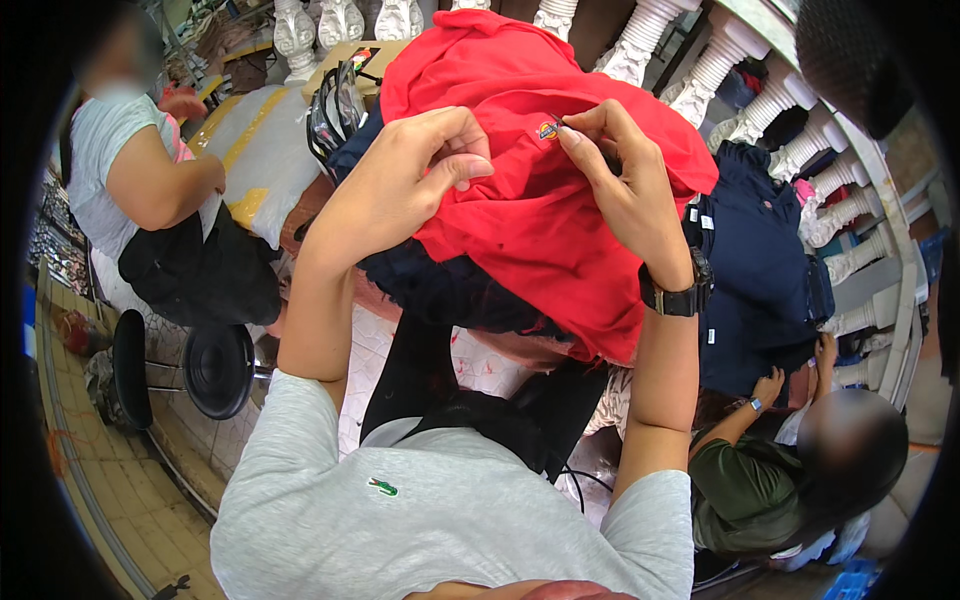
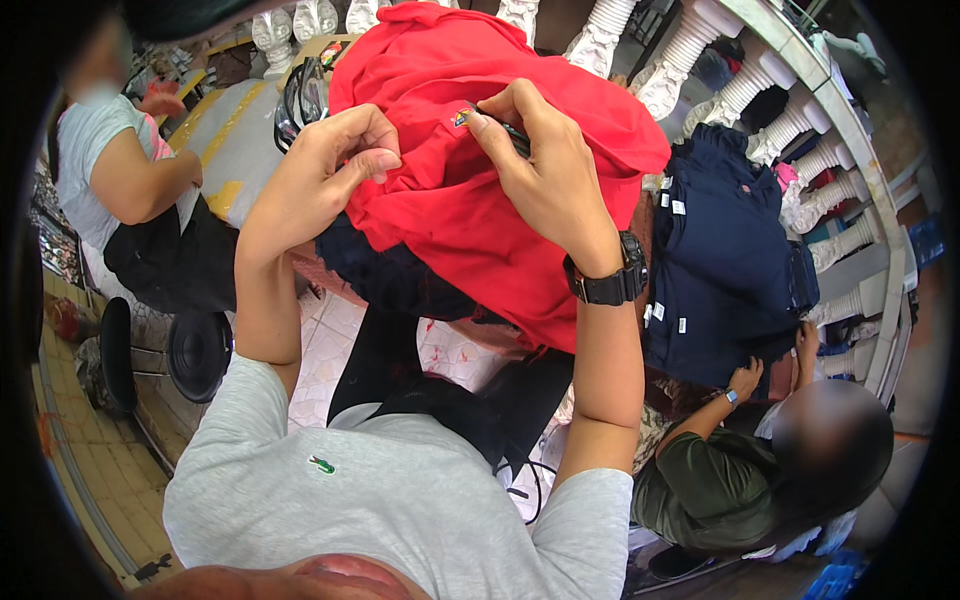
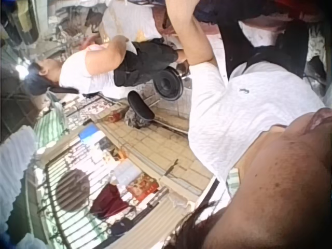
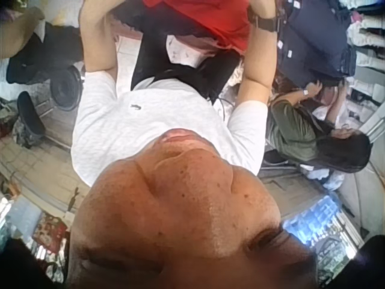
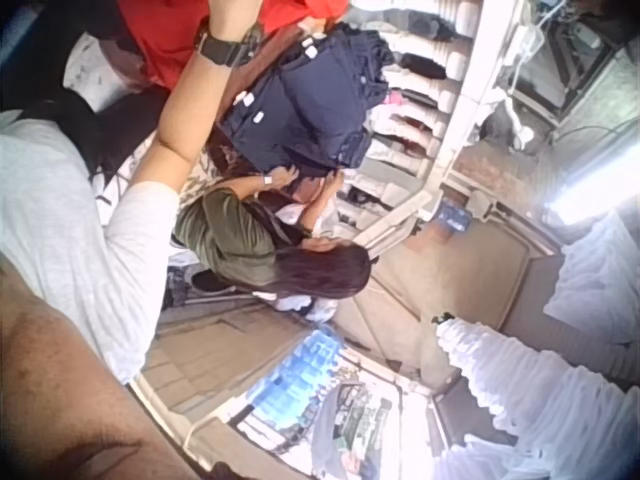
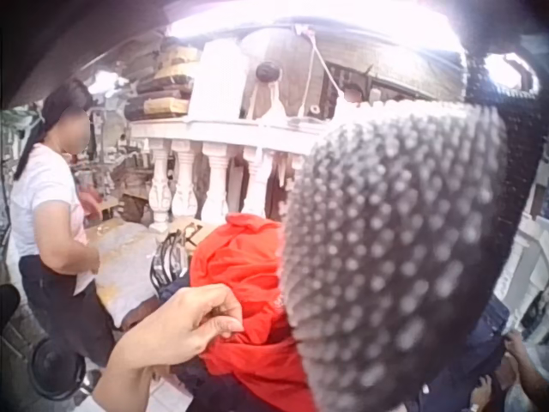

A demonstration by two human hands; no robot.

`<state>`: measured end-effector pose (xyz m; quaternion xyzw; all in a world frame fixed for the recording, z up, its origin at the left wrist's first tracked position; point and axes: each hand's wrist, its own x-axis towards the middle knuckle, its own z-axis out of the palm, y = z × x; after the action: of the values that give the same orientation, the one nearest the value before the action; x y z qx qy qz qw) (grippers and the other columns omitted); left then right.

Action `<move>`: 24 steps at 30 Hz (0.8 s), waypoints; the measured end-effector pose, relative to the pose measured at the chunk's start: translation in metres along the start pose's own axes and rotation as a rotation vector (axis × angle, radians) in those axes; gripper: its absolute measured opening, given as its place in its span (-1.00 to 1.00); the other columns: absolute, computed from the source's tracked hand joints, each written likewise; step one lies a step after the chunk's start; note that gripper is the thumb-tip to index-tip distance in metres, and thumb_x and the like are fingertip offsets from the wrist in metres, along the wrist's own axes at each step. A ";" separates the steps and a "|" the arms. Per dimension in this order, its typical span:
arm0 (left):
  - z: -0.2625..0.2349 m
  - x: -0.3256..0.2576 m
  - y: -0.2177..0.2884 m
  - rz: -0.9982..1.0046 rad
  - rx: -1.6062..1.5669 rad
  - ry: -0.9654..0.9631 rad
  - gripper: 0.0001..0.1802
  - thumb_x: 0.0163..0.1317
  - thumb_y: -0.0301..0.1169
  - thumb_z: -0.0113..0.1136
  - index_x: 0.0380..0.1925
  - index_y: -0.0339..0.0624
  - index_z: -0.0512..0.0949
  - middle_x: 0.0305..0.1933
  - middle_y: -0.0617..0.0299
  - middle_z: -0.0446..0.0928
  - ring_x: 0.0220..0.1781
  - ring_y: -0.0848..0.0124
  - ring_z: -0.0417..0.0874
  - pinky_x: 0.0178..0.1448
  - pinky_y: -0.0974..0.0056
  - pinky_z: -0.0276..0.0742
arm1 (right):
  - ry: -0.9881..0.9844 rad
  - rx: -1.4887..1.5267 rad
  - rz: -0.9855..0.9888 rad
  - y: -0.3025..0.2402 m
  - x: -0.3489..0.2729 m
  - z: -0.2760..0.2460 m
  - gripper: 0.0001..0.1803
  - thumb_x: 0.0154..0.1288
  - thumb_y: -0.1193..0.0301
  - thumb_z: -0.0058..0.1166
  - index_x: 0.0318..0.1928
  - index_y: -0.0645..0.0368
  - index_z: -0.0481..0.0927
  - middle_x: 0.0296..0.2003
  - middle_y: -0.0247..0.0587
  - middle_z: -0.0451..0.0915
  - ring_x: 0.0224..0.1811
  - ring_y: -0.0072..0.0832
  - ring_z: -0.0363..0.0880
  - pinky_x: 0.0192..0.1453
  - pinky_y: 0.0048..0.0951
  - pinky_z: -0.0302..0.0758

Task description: The person uses a pair of scissors to trim loose threads and tags from a red garment. They repeatedly adjust the fabric, pull at threads, and cut them close to the material. The person also turns the garment over to access different areas.

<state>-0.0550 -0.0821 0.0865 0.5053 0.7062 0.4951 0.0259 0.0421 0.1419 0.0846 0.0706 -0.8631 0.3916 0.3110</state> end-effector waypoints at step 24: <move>-0.002 0.032 -0.026 0.024 -0.471 0.095 -0.80 0.49 -0.27 0.15 -0.18 -0.17 0.59 -0.37 0.44 0.48 -0.31 0.65 0.44 -0.17 0.49 0.36 | 0.057 -0.378 -0.248 -0.006 0.007 0.018 -0.88 0.35 0.36 0.18 -0.23 0.10 0.54 -0.35 -0.27 0.62 -0.40 -0.20 0.63 -0.40 -0.22 0.46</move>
<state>-0.0896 -0.0601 0.0836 0.4699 0.5655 0.6697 0.1040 0.0302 0.1252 0.0835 0.1054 -0.8967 0.1837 0.3888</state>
